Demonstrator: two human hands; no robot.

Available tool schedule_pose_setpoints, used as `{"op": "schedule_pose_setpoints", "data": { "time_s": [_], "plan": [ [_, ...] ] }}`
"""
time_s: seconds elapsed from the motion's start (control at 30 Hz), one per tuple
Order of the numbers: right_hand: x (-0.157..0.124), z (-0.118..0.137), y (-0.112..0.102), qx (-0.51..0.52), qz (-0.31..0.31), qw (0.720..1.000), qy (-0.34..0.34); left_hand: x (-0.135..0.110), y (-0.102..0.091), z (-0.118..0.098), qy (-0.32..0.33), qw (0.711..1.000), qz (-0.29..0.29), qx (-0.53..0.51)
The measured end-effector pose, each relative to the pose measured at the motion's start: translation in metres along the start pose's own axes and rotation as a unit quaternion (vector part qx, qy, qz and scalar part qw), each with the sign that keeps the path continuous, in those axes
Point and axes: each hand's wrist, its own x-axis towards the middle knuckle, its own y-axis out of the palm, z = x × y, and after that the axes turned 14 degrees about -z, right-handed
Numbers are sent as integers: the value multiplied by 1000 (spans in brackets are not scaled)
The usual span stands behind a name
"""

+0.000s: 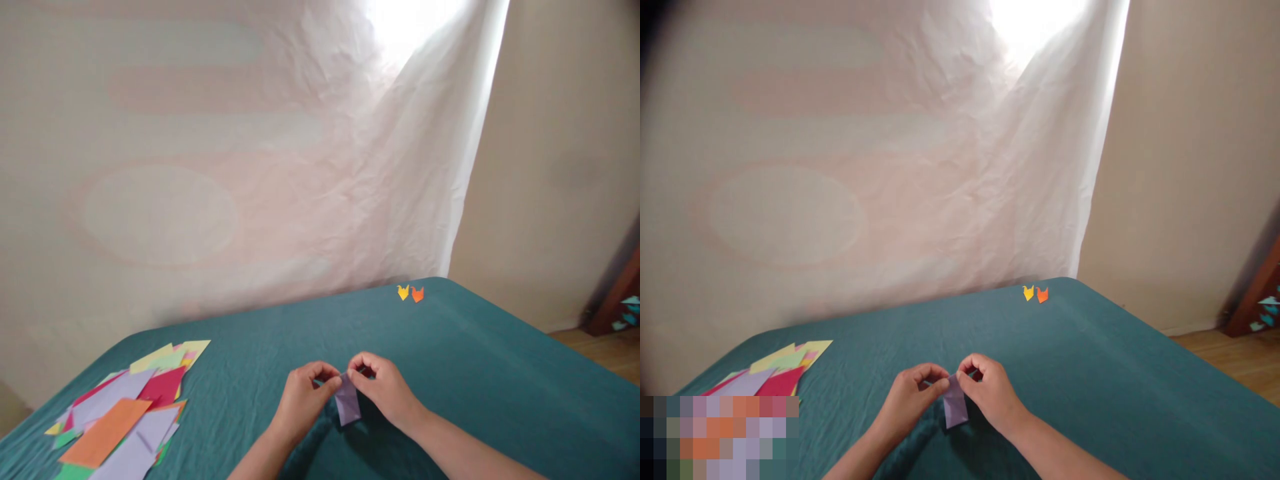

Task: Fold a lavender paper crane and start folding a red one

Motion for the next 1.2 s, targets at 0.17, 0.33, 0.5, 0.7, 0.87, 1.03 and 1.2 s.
{"op": "schedule_pose_setpoints", "data": {
  "time_s": [0.17,0.33,0.5,0.7,0.87,1.03,1.2],
  "plan": [
    [-2,2,1,-8,20,1000,-18,-3,3,-3,11,1000,-10,10],
    [-1,1,3,-44,6,998,-43,-2,4,2,-3,1000,-8,28],
    [0,1,3,-50,5,998,-25,-1,3,5,-20,999,2,30],
    [-2,1,1,-37,20,999,-9,0,2,7,-20,1000,6,14],
    [-1,3,1,-42,19,999,-18,0,0,3,-21,1000,11,7],
    [4,-3,0,-24,19,1000,-1,1,0,8,-22,1000,-3,-7],
    [9,-11,-5,51,3,999,15,9,4,23,-117,983,-68,-121]
  ]
}}
